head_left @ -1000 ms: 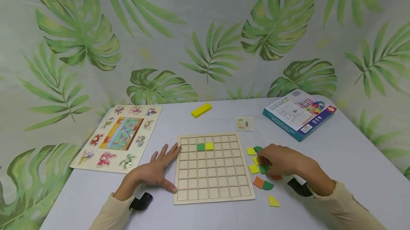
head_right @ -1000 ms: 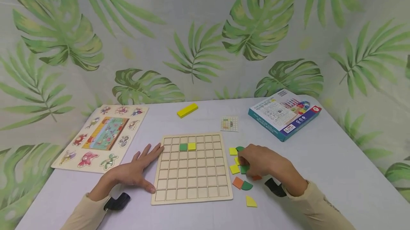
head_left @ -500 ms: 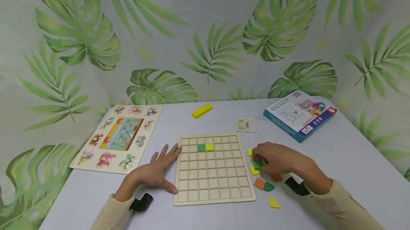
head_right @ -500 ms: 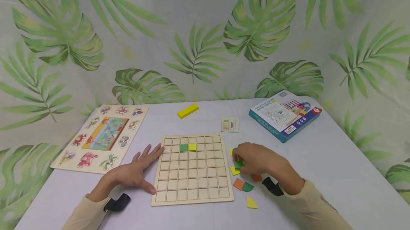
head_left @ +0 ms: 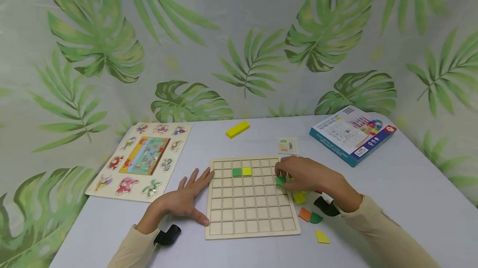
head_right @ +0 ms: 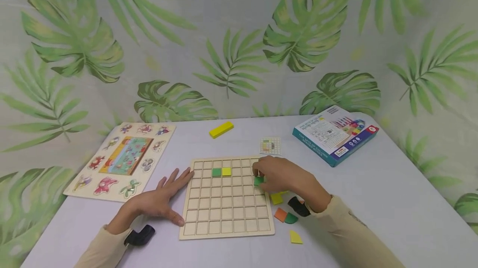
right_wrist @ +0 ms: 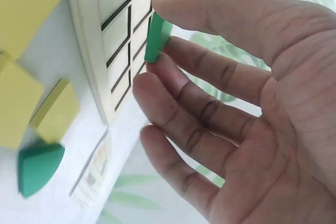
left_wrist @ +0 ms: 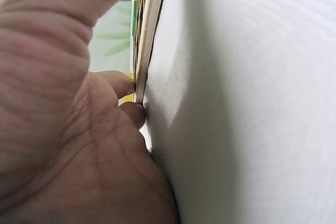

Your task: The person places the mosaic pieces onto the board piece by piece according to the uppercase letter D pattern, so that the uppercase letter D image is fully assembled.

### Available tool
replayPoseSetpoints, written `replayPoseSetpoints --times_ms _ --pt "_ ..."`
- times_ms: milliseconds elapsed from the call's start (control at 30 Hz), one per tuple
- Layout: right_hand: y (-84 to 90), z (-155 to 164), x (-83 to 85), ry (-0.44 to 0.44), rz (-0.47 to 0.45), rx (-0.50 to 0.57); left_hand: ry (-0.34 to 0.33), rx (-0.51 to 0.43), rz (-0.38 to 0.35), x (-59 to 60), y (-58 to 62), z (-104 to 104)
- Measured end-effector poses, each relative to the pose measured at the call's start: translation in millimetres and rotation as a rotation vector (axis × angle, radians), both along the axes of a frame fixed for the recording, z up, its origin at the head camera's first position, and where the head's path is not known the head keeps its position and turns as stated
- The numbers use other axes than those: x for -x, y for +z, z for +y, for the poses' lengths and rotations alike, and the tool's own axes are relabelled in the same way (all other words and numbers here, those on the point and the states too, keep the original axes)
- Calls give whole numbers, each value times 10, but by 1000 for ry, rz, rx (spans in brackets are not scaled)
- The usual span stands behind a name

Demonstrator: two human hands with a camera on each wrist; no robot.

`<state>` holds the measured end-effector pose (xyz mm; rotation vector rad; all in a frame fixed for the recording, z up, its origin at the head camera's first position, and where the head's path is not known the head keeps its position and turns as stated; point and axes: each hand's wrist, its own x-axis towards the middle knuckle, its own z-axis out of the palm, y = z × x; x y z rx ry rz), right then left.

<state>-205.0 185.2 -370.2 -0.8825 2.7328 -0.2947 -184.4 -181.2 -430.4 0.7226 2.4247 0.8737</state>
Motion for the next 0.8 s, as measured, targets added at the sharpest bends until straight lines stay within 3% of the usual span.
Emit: replayPoseSetpoints --times_ms 500,800 --pt "-45 -497 184 156 47 44 9 0 -4 -19 -23 -7" --pt "-19 -770 283 198 85 53 3 -5 3 3 -9 12"
